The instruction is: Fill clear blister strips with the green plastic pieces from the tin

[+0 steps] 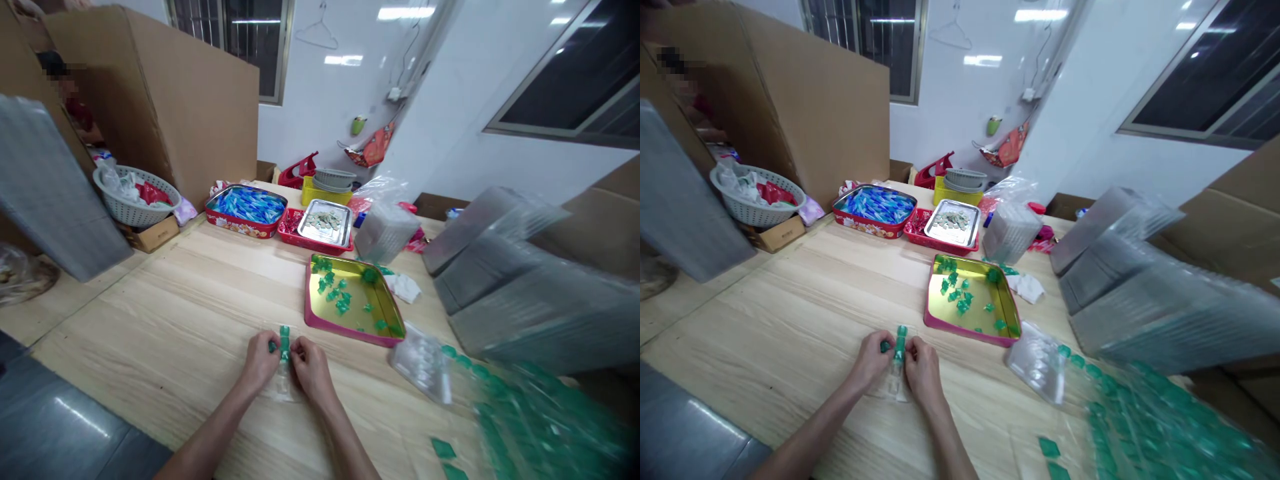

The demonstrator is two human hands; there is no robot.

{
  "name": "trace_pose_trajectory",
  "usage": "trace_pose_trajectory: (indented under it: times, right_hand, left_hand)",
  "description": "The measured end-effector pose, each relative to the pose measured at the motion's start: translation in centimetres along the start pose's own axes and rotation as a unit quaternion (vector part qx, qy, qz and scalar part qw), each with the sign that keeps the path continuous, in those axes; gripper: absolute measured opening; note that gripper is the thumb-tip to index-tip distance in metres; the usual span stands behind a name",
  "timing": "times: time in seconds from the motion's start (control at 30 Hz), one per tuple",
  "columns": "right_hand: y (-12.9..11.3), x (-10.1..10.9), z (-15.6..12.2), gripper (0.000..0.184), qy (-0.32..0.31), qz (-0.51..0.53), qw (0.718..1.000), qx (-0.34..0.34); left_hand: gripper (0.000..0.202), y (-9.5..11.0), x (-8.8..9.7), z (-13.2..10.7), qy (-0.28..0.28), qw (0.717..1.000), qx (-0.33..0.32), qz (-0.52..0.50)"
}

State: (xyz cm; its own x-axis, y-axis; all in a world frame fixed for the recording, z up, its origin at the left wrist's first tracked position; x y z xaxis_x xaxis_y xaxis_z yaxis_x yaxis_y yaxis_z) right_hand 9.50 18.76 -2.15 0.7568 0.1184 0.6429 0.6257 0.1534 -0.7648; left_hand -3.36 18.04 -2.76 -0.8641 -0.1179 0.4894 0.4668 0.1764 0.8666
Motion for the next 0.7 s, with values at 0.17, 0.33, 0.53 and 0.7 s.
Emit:
trace_pose_trajectory:
  times: [0.17, 0.33, 0.53, 0.7]
  right_hand:
    - [-1.1, -0.4, 0.0, 0.023, -0.013, -0.102, 0.994, 0.025]
    - [-1.4, -0.3, -0.2, 0.026, -0.020, -0.105, 0.994, 0.032]
    - [-0.6, 0.7, -1.3, 0.021, 0.004, 0.046, 0.999, 0.017]
    - [-3.1, 1.1, -2.9, 0.017, -0.011, 0.137, 0.989, 0.044]
  left_hand:
    - [0.018, -0.3, -0.4, 0.4, -0.009, 0.999, 0.023, -0.032]
    - [0.016, -0.4, -0.1, 0.1, -0.031, 0.990, 0.058, -0.126]
    - [0.035, -0.3, 1.3, -1.6, -0.112, 0.938, 0.147, -0.293]
    - [0.058, 0.7, 0.6, -4.1, -0.189, 0.844, 0.206, -0.458]
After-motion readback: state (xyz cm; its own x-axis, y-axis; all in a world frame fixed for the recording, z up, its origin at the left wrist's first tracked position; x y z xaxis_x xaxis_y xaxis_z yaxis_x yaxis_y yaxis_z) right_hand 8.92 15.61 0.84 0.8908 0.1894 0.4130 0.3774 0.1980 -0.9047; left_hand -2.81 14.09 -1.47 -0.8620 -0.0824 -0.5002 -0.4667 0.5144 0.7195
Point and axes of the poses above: each hand's wrist, its own z-axis towards the middle knuckle, its own x-axis out of the back of the hand, y = z × x, the point moved 6 cm from there along z, towards the middle knuckle
